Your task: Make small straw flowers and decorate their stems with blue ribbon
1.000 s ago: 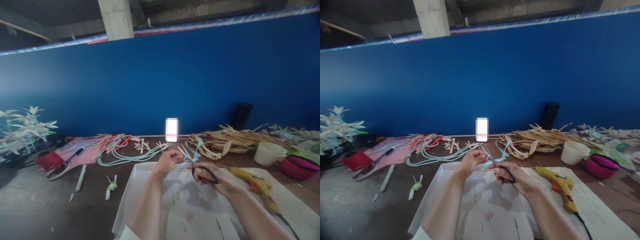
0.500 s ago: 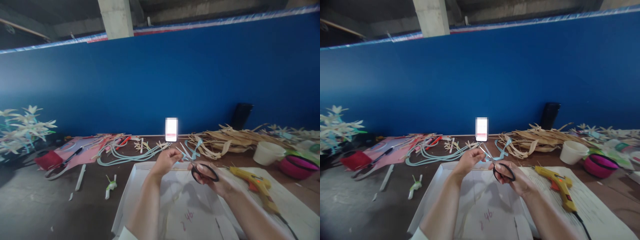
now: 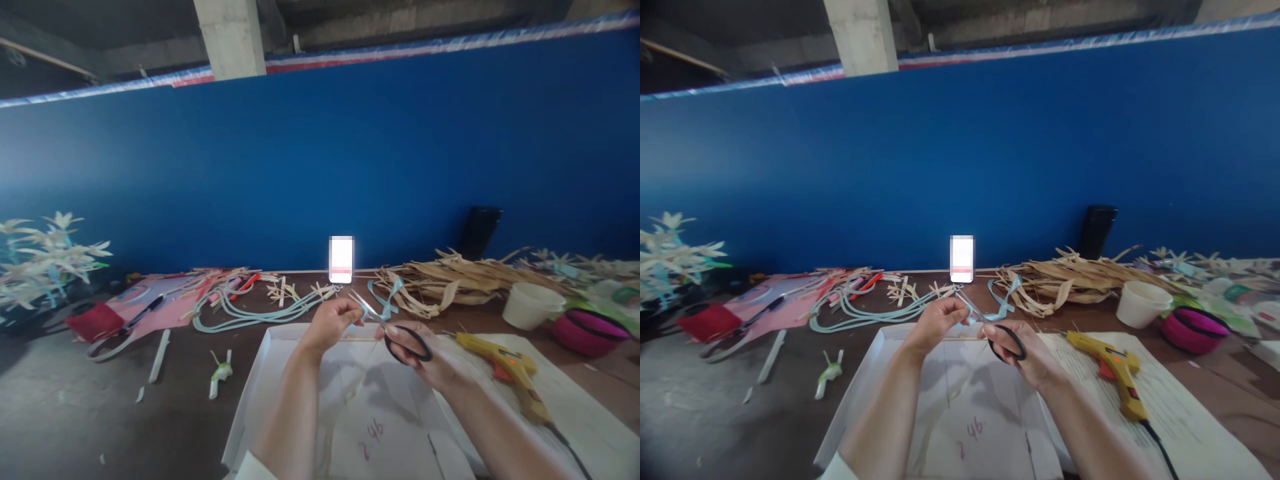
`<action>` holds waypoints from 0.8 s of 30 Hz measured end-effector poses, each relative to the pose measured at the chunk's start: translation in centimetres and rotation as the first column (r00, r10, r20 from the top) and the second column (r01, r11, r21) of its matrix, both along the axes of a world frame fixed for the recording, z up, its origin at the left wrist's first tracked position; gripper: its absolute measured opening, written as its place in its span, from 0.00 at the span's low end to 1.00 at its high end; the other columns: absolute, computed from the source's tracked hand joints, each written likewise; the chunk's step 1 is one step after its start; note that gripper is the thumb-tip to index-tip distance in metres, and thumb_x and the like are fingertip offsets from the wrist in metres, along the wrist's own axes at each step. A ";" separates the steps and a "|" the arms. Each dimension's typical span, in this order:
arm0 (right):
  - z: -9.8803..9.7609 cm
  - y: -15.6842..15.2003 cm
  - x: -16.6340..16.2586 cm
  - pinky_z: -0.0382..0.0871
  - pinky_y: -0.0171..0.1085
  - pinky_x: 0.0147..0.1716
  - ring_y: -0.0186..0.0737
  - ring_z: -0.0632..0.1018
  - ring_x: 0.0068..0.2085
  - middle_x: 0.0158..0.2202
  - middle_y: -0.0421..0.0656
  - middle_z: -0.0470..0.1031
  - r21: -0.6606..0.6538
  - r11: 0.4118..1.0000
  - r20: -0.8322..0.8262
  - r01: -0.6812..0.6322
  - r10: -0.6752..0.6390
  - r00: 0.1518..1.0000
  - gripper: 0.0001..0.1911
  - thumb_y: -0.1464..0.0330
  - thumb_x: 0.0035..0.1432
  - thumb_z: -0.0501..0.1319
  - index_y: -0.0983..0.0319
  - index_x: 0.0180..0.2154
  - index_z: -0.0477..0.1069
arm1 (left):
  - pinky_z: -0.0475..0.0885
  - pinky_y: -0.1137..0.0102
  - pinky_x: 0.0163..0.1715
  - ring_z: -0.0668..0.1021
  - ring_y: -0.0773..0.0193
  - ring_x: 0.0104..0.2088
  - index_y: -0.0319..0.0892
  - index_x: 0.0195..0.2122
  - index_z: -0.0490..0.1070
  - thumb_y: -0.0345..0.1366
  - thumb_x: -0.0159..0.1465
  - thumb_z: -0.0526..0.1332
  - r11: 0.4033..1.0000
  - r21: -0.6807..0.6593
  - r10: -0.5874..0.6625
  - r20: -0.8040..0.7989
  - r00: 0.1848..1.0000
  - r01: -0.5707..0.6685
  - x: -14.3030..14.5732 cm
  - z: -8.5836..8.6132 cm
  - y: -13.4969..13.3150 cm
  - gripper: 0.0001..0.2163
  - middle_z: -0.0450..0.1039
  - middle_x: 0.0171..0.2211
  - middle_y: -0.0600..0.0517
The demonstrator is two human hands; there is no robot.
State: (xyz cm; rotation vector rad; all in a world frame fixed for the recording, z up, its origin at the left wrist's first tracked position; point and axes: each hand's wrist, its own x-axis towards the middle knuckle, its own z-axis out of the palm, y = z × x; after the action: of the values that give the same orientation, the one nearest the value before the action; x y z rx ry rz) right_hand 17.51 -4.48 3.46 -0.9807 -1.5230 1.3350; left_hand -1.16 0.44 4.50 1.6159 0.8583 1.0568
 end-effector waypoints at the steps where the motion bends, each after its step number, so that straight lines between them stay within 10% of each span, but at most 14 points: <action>1: 0.0 0.0 -0.1 0.43 0.33 0.18 0.26 0.54 0.17 0.14 0.34 0.55 -0.006 1.000 0.007 -0.003 0.003 1.000 0.19 0.56 0.55 0.56 0.66 0.31 0.72 | 0.63 0.72 0.36 0.71 0.66 0.29 0.39 0.24 0.72 0.41 0.55 0.60 1.000 -0.011 -0.002 0.002 1.000 0.002 0.0 0.0 0.0 0.10 0.71 0.24 0.52; 15: -0.3 -0.3 -0.4 0.53 0.31 0.22 0.30 0.64 0.24 0.24 0.40 0.65 -0.115 0.988 -0.101 -0.107 0.095 0.990 0.19 0.54 0.54 0.56 0.64 0.35 0.68 | 0.64 0.72 0.33 0.72 0.65 0.29 0.38 0.25 0.72 0.41 0.55 0.60 0.996 0.004 -0.091 -0.048 0.995 0.091 0.4 -0.5 -0.2 0.10 0.72 0.25 0.51; 20: 0.2 0.4 1.9 0.49 0.31 0.19 0.31 0.63 0.23 0.23 0.39 0.63 -0.139 0.990 -0.311 0.015 -0.058 0.949 0.20 0.51 0.55 0.53 0.61 0.36 0.66 | 0.63 0.73 0.31 0.71 0.67 0.28 0.38 0.26 0.72 0.41 0.54 0.60 0.999 -0.039 0.000 -0.165 0.986 -0.006 0.0 -0.9 0.1 0.10 0.72 0.25 0.52; 24: 1.0 0.3 2.6 0.50 0.31 0.21 0.32 0.66 0.26 0.26 0.40 0.66 -0.078 0.996 -0.085 0.046 -0.053 0.995 0.18 0.54 0.55 0.56 0.62 0.38 0.66 | 0.63 0.73 0.32 0.70 0.68 0.28 0.38 0.26 0.71 0.41 0.55 0.59 1.000 -0.004 0.010 -0.198 0.980 -0.011 0.0 -1.0 0.3 0.10 0.72 0.25 0.52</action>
State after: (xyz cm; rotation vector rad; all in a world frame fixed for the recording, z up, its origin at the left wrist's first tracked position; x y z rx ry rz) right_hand 20.07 -4.17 4.47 -0.9886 -1.3830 1.3911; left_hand -1.18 0.69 3.48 1.7346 1.0004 0.9101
